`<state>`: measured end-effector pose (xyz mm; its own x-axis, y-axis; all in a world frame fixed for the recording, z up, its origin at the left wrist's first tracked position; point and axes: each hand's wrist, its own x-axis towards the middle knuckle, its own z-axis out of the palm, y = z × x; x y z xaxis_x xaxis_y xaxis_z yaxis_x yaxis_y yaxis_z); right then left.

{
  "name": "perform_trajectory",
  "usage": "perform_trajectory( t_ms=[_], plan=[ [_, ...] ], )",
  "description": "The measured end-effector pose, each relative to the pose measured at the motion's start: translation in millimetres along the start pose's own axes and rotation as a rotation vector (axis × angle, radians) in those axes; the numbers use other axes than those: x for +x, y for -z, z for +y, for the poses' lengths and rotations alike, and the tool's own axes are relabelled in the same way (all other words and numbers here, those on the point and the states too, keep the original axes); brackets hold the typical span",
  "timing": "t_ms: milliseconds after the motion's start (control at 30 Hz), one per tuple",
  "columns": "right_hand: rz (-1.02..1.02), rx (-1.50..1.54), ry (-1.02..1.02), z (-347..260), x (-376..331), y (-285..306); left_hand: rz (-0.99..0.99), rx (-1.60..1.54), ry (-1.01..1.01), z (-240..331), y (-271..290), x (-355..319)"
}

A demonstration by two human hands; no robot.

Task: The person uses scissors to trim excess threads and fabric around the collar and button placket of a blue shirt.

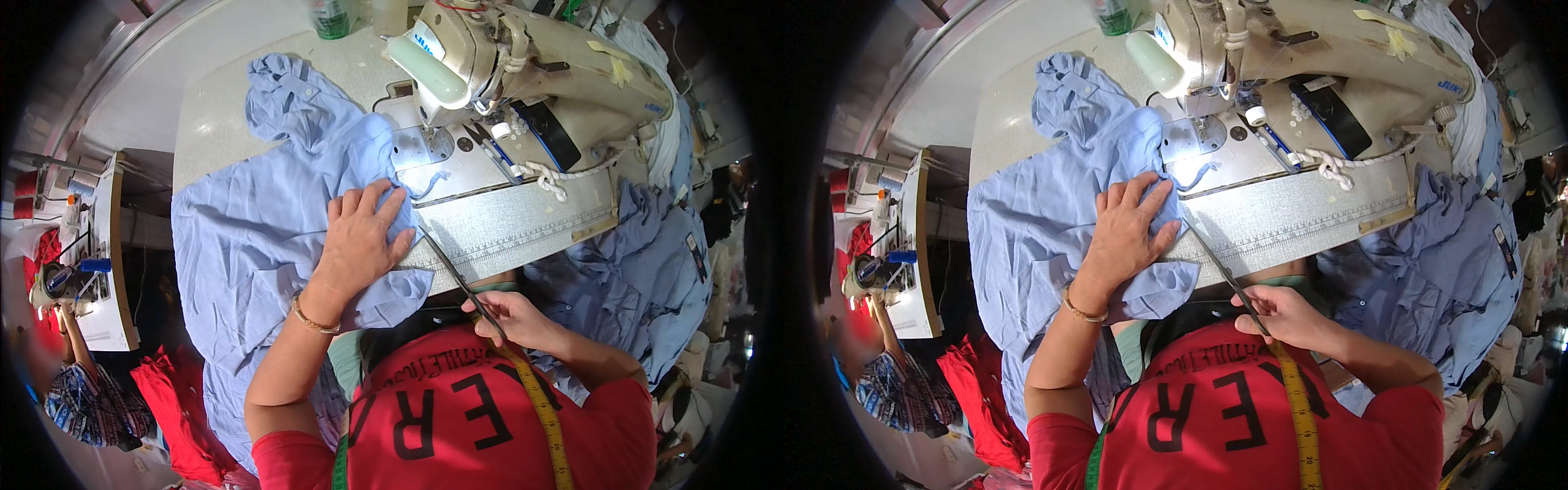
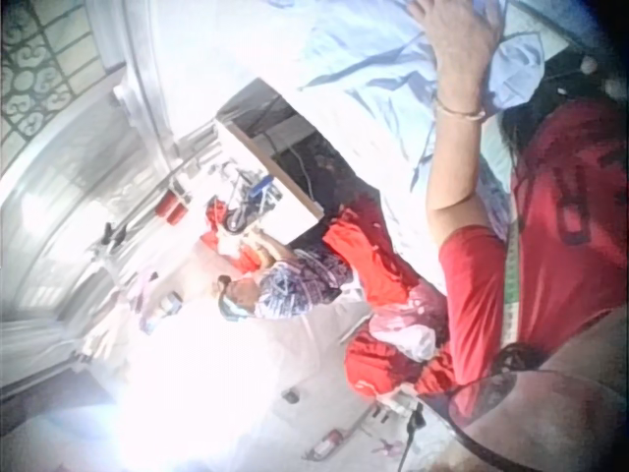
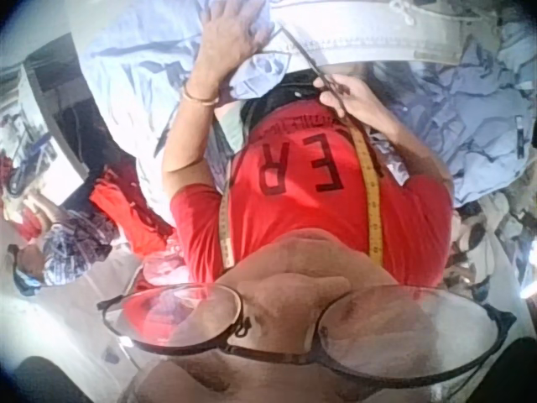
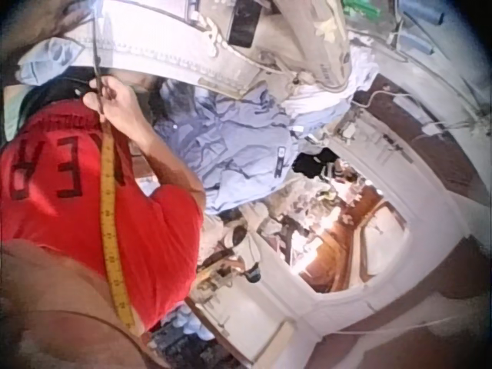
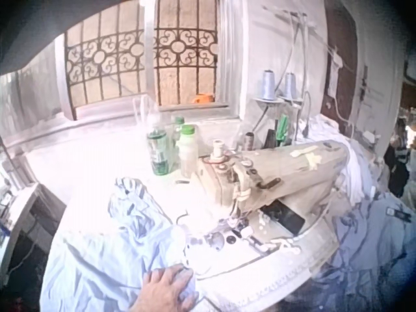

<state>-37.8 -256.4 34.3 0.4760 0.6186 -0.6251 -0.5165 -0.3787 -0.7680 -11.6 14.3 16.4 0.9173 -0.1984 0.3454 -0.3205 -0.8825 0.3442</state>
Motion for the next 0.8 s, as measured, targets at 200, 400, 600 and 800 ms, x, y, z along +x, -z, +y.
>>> perform_trajectory(
  t_ms=[200, 400, 600, 800],
  plan=[
    [0.023, 0.003, 0.048, -1.7, 8.7, -3.5, 0.010, -0.002, -0.016, -0.8, 0.5, 0.4],
    [0.053, -0.028, 0.038, -6.2, 9.6, -8.2, 0.010, -0.006, -0.010, -1.4, 0.6, -0.2],
    [0.063, -0.033, 0.044, -6.3, 11.0, -9.6, 0.018, -0.005, -0.017, -1.4, 0.6, -0.3],
    [0.047, -0.050, 0.039, -8.1, 11.1, -6.2, 0.023, 0.002, -0.022, -2.0, -0.4, -0.9]
  ],
)
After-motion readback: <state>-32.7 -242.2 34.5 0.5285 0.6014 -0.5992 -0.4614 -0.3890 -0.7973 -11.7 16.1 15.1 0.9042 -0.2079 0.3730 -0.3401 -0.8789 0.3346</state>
